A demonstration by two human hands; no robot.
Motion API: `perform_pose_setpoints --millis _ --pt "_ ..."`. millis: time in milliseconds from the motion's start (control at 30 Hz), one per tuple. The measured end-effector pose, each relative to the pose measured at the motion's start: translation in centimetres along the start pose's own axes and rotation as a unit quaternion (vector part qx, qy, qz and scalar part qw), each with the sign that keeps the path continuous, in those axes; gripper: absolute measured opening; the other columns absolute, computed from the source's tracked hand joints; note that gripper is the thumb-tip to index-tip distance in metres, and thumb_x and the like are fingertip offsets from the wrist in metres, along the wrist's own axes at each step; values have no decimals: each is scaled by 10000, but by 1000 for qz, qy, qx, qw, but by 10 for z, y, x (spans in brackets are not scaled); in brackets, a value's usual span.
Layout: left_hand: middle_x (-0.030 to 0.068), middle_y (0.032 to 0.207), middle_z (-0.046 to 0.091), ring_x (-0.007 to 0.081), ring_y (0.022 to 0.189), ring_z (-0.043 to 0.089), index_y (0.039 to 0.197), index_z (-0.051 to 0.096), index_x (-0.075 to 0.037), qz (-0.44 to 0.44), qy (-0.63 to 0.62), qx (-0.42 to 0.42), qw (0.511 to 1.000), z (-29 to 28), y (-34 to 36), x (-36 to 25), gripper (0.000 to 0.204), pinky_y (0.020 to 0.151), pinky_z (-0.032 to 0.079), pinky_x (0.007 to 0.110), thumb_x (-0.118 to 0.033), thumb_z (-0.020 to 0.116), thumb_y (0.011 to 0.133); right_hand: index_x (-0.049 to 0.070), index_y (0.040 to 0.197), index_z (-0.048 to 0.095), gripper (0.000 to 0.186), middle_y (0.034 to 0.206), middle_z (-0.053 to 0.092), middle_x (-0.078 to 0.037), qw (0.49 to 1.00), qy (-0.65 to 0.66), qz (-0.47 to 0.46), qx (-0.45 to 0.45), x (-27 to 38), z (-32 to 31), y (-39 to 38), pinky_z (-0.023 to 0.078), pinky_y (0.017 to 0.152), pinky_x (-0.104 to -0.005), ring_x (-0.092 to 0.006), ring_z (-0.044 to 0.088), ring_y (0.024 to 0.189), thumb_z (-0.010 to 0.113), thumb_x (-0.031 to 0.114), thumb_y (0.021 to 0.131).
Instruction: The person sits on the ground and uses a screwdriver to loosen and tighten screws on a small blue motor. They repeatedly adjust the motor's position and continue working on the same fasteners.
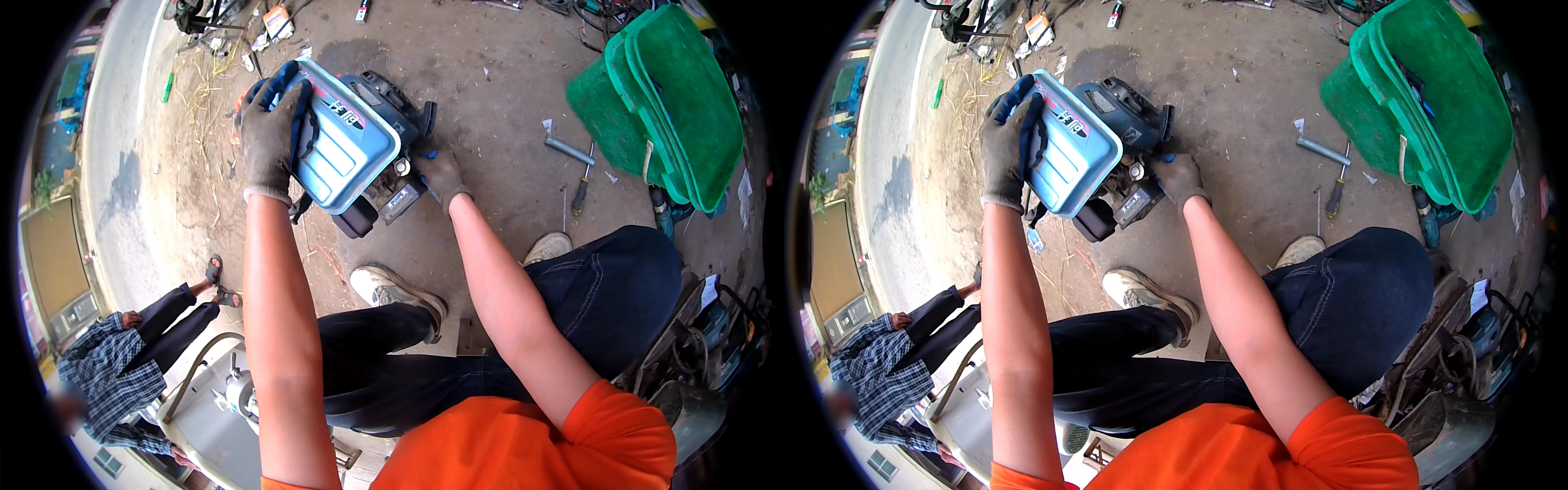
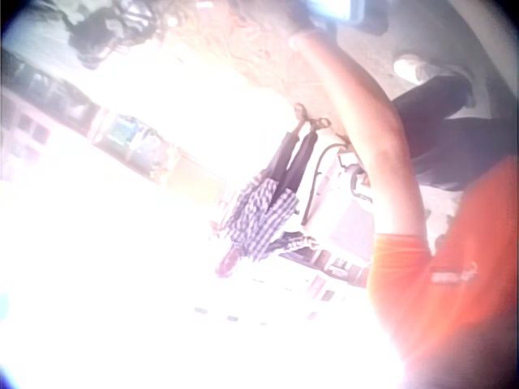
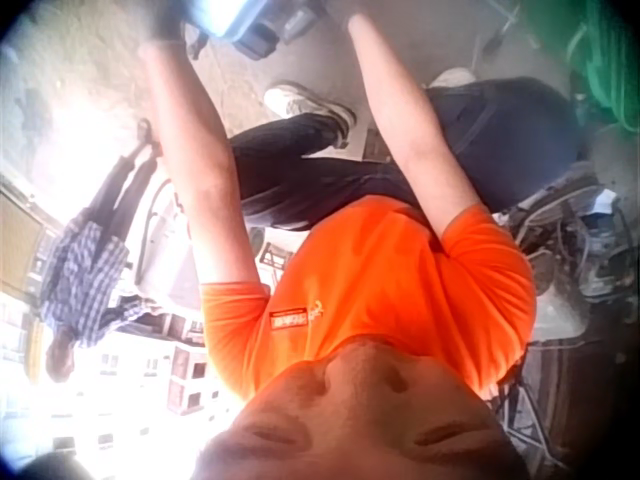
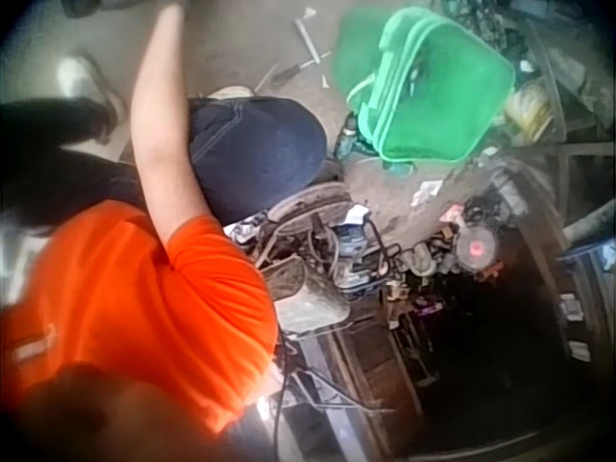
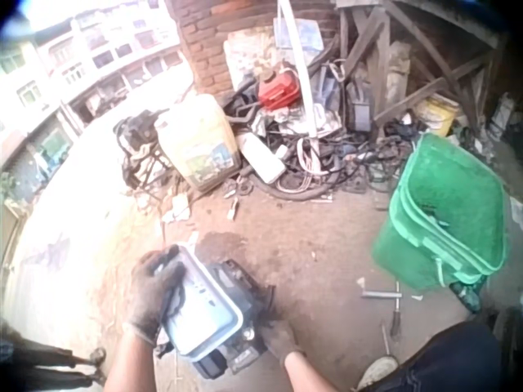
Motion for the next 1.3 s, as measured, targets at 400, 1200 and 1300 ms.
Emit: perform_pose_setpoints --millis 400,1200,1300 --pt "156 1320 671 259 1209 637 1275 740 -75 -5 -12 -5 1000 2 4 10 460 1066 458 351 -299 771 874 45 962 791 455 964 762 -214 997 -61 31 -26 3 -5 0 555 845 -450 -357 746 923 780 480 832" --pt "34 1210 722 85 1040 629 1282 727 -40 -7 -60 -6 998 1 11 27 370 922 499 244 -145 759 929 60 965 787 429 977 754 -216 994 -90 43 -46 14 -2 -6 555 879 -461 -391 729 965 755 467 831" --pt "45 1218 723 96 1057 633 1291 721 -38 -14 -61 3 998 2 9 22 381 942 497 253 -154 761 930 67 969 787 419 971 751 -216 993 -101 34 -55 19 -5 -10 556 874 -460 -396 724 955 739 462 837"
Point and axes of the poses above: each hand's wrist, its own y-axis towards the middle knuckle, its own z-axis out of the palm, x = y × z, the point moved 6 cm from there along y, towards the middle knuckle
